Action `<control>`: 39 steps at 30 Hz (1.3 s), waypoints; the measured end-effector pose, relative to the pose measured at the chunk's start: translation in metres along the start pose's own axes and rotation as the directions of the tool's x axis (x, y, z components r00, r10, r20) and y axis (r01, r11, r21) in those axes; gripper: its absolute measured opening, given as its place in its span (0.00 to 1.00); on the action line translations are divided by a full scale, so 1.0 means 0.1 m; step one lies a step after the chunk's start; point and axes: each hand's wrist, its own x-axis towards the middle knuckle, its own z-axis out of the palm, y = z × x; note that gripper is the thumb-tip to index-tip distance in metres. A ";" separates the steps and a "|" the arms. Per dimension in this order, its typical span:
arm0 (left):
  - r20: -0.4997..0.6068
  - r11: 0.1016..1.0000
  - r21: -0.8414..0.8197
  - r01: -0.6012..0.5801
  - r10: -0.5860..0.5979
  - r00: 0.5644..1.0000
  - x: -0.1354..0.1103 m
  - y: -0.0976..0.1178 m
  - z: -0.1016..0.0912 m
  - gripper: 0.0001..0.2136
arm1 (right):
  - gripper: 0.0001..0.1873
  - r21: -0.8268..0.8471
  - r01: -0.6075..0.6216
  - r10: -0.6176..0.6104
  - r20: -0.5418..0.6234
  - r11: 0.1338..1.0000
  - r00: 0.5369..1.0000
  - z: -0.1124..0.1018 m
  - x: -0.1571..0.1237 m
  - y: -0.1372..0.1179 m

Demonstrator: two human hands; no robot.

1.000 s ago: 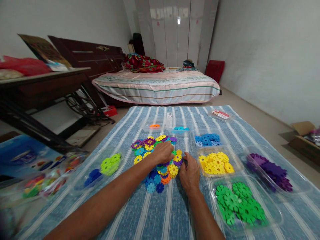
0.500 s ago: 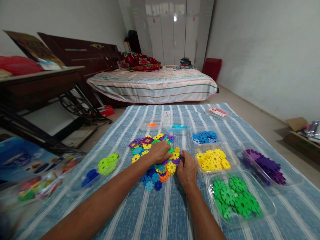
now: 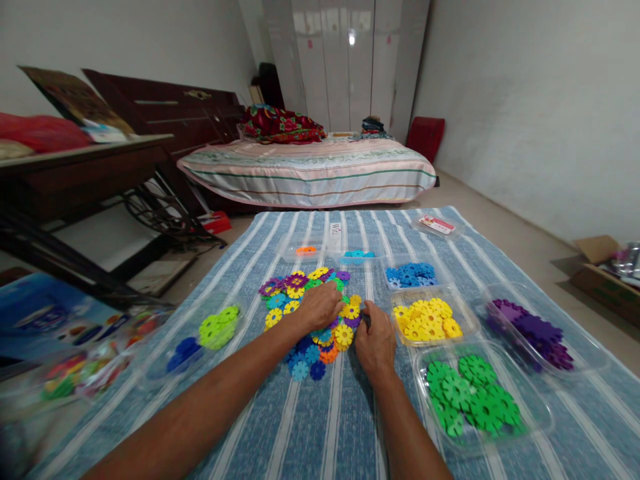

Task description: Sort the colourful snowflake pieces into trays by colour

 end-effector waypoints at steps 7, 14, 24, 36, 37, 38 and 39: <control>-0.018 0.999 -0.035 0.008 -0.008 1.000 0.01 -0.06 0.00 0.14 | 0.22 -0.008 0.000 0.001 0.008 1.000 1.000 -0.01 0.00 -0.01; -0.052 0.997 -0.063 0.051 -0.054 0.997 0.03 -0.09 0.00 0.16 | 0.22 -0.022 -0.003 0.003 0.010 1.000 1.000 -0.02 0.00 -0.04; -0.092 0.993 -0.078 0.091 -0.098 0.991 -0.01 -0.03 -0.05 0.13 | 0.21 -0.034 0.012 -0.012 0.000 0.999 1.000 -0.02 0.00 -0.04; -0.108 0.894 -0.434 0.112 -0.175 0.979 -0.01 0.27 -0.30 0.14 | 0.17 -0.075 0.026 -0.026 -0.002 0.997 1.000 -0.01 -0.01 0.00; -0.085 0.859 -0.504 0.090 -0.153 0.985 -0.01 0.40 -0.31 0.14 | 0.16 -0.086 0.016 -0.016 0.000 0.996 1.000 -0.01 -0.01 0.02; -0.058 0.818 -0.572 0.061 -0.115 0.992 -0.01 0.54 -0.32 0.14 | 0.15 -0.084 0.010 -0.010 0.000 0.996 1.000 0.01 -0.01 0.04; -0.025 0.775 -0.630 0.040 -0.071 0.997 -0.01 0.69 -0.32 0.14 | 0.14 -0.072 0.008 -0.009 -0.002 0.997 1.000 0.02 0.00 0.06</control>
